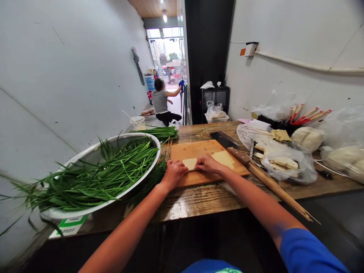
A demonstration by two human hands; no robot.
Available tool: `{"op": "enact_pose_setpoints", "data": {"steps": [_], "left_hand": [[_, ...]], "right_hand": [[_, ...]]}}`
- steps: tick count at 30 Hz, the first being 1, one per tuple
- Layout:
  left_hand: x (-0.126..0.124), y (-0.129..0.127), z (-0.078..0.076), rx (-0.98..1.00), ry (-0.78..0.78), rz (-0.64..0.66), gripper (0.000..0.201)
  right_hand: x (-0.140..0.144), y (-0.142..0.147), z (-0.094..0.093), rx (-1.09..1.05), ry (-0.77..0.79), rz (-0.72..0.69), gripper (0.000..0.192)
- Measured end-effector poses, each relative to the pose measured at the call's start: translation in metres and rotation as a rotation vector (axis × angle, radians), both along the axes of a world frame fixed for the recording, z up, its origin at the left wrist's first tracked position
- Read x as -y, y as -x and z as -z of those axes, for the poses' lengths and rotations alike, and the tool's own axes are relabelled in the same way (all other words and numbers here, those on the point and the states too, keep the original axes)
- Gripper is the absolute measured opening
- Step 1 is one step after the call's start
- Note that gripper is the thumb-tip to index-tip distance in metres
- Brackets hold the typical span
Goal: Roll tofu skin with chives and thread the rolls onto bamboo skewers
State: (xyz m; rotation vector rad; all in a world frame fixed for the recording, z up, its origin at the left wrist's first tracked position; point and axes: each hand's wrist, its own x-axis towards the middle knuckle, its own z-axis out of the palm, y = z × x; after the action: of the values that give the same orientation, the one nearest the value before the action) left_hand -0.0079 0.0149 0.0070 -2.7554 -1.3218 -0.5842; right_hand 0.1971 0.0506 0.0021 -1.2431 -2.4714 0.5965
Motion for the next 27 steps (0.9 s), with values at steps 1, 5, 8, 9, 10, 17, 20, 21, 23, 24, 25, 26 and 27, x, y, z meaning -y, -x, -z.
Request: {"op": "enact_pose_setpoints", "data": {"steps": [1,5,8,9,10,17,20,21,23,24,25,26,27], "left_hand": [[-0.001,0.000,0.001,0.010,0.004,-0.002,0.023],[-0.005,-0.001,0.000,0.007,0.034,0.000,0.025],[-0.008,-0.003,-0.004,-0.005,0.059,0.011,0.028],[-0.009,-0.003,-0.005,-0.011,0.064,0.014,0.029],[-0.010,-0.003,-0.005,-0.019,0.067,0.016,0.030],[-0.004,-0.005,-0.003,-0.049,0.007,-0.049,0.029],[0.007,-0.008,0.001,-0.048,-0.082,-0.119,0.023],[0.010,-0.009,0.003,-0.045,-0.107,-0.127,0.021],[0.012,-0.009,0.006,-0.044,-0.127,-0.120,0.018],[0.012,-0.008,0.008,-0.042,-0.128,-0.113,0.018],[0.010,-0.008,0.009,-0.039,-0.127,-0.104,0.017],[0.009,-0.008,0.010,-0.036,-0.123,-0.092,0.017],[0.007,-0.007,0.010,-0.036,-0.117,-0.078,0.016]], "right_hand": [[0.003,0.000,0.000,0.019,-0.035,0.004,0.017],[0.021,0.001,0.000,0.128,-0.359,0.027,0.024],[0.031,0.006,0.004,0.190,-0.568,0.006,0.022],[0.033,0.008,0.006,0.206,-0.601,-0.019,0.023],[0.034,0.010,0.008,0.224,-0.620,-0.046,0.023],[0.028,0.015,0.008,0.349,-0.582,-0.104,0.022],[0.024,0.015,0.002,0.357,-0.530,-0.107,0.022],[0.024,0.015,0.001,0.358,-0.512,-0.104,0.023],[0.023,0.016,-0.001,0.359,-0.482,-0.096,0.023],[0.023,0.016,-0.001,0.358,-0.475,-0.090,0.023],[0.023,0.017,-0.001,0.357,-0.472,-0.086,0.023],[0.023,0.017,-0.001,0.358,-0.474,-0.084,0.022],[0.024,0.018,0.000,0.361,-0.480,-0.085,0.022]]}}
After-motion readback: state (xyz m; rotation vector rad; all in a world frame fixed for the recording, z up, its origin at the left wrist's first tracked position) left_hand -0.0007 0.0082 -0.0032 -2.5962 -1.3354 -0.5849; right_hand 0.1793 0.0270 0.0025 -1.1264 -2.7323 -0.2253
